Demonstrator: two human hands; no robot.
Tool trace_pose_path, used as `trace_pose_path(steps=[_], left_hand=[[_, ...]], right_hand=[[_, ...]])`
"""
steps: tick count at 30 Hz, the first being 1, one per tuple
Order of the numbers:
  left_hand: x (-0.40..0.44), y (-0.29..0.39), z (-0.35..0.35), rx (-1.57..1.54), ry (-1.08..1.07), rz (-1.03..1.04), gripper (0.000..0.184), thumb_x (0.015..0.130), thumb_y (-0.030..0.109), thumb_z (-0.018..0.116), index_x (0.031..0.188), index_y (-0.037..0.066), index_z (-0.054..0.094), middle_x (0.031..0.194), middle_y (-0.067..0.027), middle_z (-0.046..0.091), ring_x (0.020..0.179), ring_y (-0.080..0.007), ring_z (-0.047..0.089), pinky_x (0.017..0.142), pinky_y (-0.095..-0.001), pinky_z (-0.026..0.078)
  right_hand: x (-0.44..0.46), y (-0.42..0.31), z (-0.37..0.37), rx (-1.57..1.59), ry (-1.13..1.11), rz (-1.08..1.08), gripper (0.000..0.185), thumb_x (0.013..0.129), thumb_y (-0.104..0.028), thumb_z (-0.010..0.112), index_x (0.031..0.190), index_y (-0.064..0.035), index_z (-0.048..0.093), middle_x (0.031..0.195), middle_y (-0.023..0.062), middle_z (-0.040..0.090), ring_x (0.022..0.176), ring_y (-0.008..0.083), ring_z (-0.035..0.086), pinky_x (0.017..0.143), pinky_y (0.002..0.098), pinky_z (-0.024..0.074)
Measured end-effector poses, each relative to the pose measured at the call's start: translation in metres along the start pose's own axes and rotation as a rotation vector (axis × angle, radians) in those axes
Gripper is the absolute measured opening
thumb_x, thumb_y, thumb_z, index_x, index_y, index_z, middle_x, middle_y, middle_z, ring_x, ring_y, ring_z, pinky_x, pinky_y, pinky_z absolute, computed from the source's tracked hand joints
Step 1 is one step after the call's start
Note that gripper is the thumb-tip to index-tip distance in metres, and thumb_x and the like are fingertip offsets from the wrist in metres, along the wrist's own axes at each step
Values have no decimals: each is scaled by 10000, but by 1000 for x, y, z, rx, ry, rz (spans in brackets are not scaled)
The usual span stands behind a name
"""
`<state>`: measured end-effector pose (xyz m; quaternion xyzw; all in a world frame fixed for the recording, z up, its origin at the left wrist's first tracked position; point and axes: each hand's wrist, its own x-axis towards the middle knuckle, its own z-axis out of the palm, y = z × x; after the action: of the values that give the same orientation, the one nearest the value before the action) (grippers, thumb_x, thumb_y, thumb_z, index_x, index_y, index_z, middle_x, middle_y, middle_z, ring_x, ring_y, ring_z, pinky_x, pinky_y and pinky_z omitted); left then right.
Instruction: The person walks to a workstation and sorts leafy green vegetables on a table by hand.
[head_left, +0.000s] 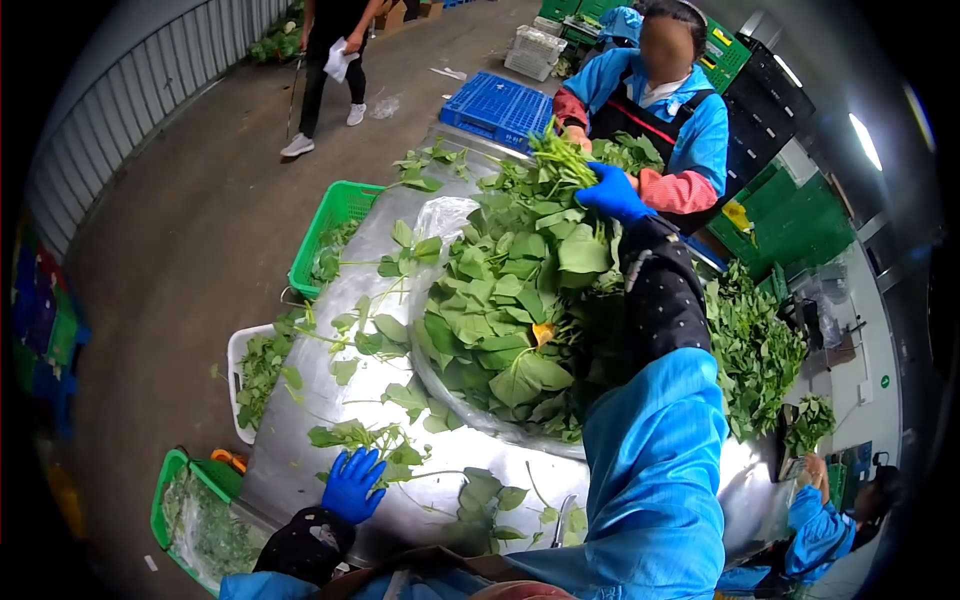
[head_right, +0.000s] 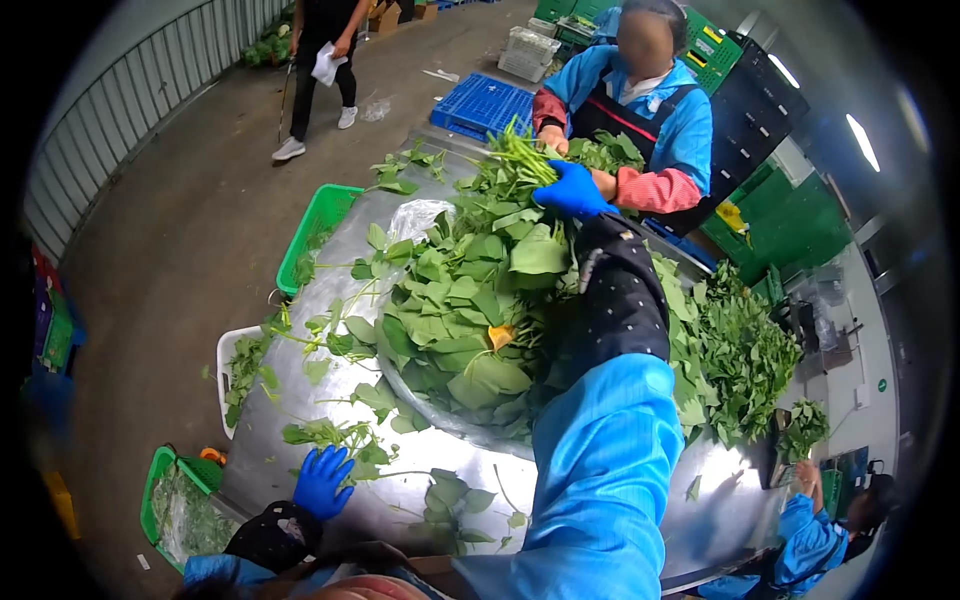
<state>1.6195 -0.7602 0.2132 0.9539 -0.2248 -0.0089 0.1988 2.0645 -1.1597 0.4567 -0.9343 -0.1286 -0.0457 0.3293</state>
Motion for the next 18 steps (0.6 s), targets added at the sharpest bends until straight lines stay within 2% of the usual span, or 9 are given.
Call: trace_pose_path(steps=[1, 2, 4, 5, 8, 9, 13, 16, 18], left_hand=[[-1, 1, -1, -6, 6, -1, 456, 740, 279, 586, 1153, 100, 511, 1291, -100, 411, 1212, -297, 340, 1004, -470, 217], [-1, -1, 0, -12, 11, 5, 456, 742, 279, 586, 1154, 100, 511, 1292, -100, 409, 1212, -298, 340, 1005, -469, 216], [-5, -2, 3, -26, 24, 10, 455, 744, 278, 584, 1155, 99, 509, 1295, -100, 405, 1213, -298, 339, 1006, -468, 214], [-6, -1, 1, -31, 38, 15, 453, 747, 278, 583, 1156, 99, 508, 1296, -102, 404, 1213, -299, 338, 1007, -470, 212], [-11, -4, 1, -31, 89, 48, 458, 748, 275, 580, 1162, 97, 499, 1293, -112, 404, 1214, -301, 336, 1008, -468, 213], [-14, -4, 2, -15, 91, 38, 458, 756, 295, 571, 1170, 112, 501, 1305, -91, 395, 1226, -268, 328, 1021, -456, 196], [-21, -2, 1, -12, 123, 25, 460, 762, 290, 563, 1177, 103, 495, 1278, -94, 412, 1222, -265, 327, 1024, -459, 185], [-13, 9, -10, -101, 229, -9, 410, 725, 246, 607, 1103, 102, 537, 1209, -91, 471, 1169, -271, 380, 1009, -463, 211], [29, 39, -58, -205, 490, 85, 381, 708, 223, 630, 1060, 101, 552, 1144, -84, 517, 1111, -279, 434, 970, -457, 270]], right_hand=[[-10, -8, -17, 74, -29, -10, 588, 617, -111, 636, 1168, 31, 490, 864, 47, 610, 700, 98, 544, 644, 239, 456], [-15, -10, -30, 65, 16, -29, 644, 601, -138, 656, 1191, 41, 467, 923, 99, 620, 794, 142, 576, 726, 266, 462], [-26, -13, -59, 60, 109, -70, 614, 623, -107, 647, 1188, 51, 465, 963, 113, 611, 840, 142, 568, 752, 268, 457], [-28, -5, -72, 187, 121, -166, 599, 640, -83, 644, 1191, 58, 455, 1026, 117, 592, 883, 150, 560, 779, 269, 448], [-48, -15, -113, 589, -60, -204, 565, 693, -17, 577, 1235, 41, 424, 1125, 81, 549, 961, 145, 535, 839, 274, 421], [-65, -30, -121, 565, -79, -132, 567, 708, 16, 537, 1258, 32, 399, 1157, 71, 531, 985, 135, 523, 856, 273, 411], [-100, -48, -119, 700, -173, -112, 578, 706, 25, 518, 1270, -17, 401, 1140, 51, 533, 931, 127, 543, 807, 257, 432], [-112, -39, -112, 613, -105, -145, 546, 709, 5, 523, 1246, -10, 427, 1073, 32, 559, 855, 107, 552, 749, 230, 442], [-120, -34, -110, 649, -70, -156, 502, 719, -12, 543, 1214, -13, 460, 1033, 26, 568, 839, 100, 554, 727, 224, 445]])
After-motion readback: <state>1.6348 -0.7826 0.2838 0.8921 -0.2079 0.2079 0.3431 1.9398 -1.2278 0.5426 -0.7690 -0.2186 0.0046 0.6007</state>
